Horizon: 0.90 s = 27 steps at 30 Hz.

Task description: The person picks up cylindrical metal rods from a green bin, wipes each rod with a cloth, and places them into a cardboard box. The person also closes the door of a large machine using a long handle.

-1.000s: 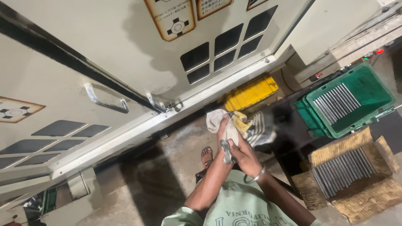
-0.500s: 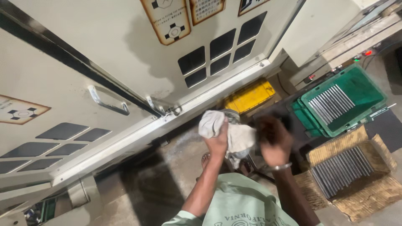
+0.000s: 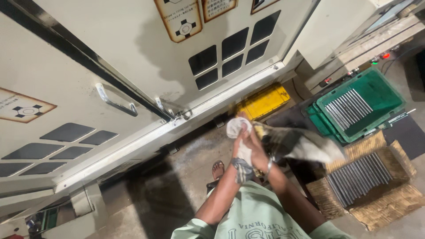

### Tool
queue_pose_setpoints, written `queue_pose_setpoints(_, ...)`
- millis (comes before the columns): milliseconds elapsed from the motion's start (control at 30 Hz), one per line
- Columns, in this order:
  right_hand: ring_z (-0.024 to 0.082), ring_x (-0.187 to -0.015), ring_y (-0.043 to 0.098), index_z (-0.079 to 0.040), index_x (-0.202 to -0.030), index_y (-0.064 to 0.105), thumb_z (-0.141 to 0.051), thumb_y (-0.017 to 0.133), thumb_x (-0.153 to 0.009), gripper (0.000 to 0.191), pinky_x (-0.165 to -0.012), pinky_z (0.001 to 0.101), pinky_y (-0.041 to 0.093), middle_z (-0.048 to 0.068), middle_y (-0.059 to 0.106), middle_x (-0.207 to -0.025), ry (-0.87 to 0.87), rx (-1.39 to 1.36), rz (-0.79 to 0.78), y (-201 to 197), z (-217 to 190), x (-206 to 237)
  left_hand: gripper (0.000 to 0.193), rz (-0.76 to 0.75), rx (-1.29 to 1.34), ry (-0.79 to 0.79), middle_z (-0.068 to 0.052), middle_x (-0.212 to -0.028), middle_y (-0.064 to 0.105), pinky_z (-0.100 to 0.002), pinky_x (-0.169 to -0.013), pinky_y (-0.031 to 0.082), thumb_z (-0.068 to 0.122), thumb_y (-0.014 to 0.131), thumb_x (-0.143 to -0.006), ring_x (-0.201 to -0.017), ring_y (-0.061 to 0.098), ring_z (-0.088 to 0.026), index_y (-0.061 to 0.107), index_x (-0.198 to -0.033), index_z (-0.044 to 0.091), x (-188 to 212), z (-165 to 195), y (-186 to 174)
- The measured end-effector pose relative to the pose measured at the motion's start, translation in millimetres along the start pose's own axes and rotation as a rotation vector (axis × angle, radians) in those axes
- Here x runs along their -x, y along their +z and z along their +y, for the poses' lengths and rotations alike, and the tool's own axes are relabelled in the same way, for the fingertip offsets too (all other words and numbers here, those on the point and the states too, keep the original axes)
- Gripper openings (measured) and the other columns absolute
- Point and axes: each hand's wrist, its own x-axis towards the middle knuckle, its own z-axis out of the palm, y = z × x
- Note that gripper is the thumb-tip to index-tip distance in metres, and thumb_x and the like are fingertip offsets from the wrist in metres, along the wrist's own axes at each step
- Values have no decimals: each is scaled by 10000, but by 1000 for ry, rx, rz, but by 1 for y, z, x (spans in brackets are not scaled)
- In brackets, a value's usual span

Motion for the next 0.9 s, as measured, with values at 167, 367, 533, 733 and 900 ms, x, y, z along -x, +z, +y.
queue_pose_setpoints(167,318,-1460,425,5,-1599,223,-328,511,-1060,696,-1157,389,346,241,429,-1566,-104,335,-168,10,-39,37,244,-21,-192,179,27,-819,565,-251,-556,435,311,721,-1107,-676,539,-90,591,-999,134,-11,24,-42)
queue_pose_setpoints(367,166,-1176,749,-93,-1377,670,-112,617,-1033,348,-974,308,580,77,756,-1305,-21,447,34,14,-43,72,198,137,-186,685,-4,-886,592,-265,-683,555,122,747,-941,-786,618,-147,564,-1017,118,-23,93,4)
queue_pose_setpoints(533,225,-1181,650,-44,-1371,581,-81,746,-903,498,-945,358,546,105,611,-1438,-74,111,70,-12,-48,70,311,185,-391,556,-98,-925,694,-322,-702,621,216,730,-866,-782,693,-208,660,-1078,0,11,137,42)
queue_pose_setpoints(733,363,-1364,414,65,-1573,211,-419,820,-796,1100,-1137,435,342,265,376,-1486,-563,564,199,-5,-76,60,471,-34,-793,24,-153,-1166,653,-351,-895,544,244,742,-899,-1028,638,-249,600,-1266,-14,34,15,29)
queue_pose_setpoints(900,344,-1345,464,50,-1562,266,-425,793,-819,1027,-1135,434,381,237,428,-1465,-224,72,398,-5,-71,56,663,-393,-785,-184,-208,-1347,548,-397,-1068,431,422,681,-927,-1248,528,-315,496,-1392,-12,43,-20,16)
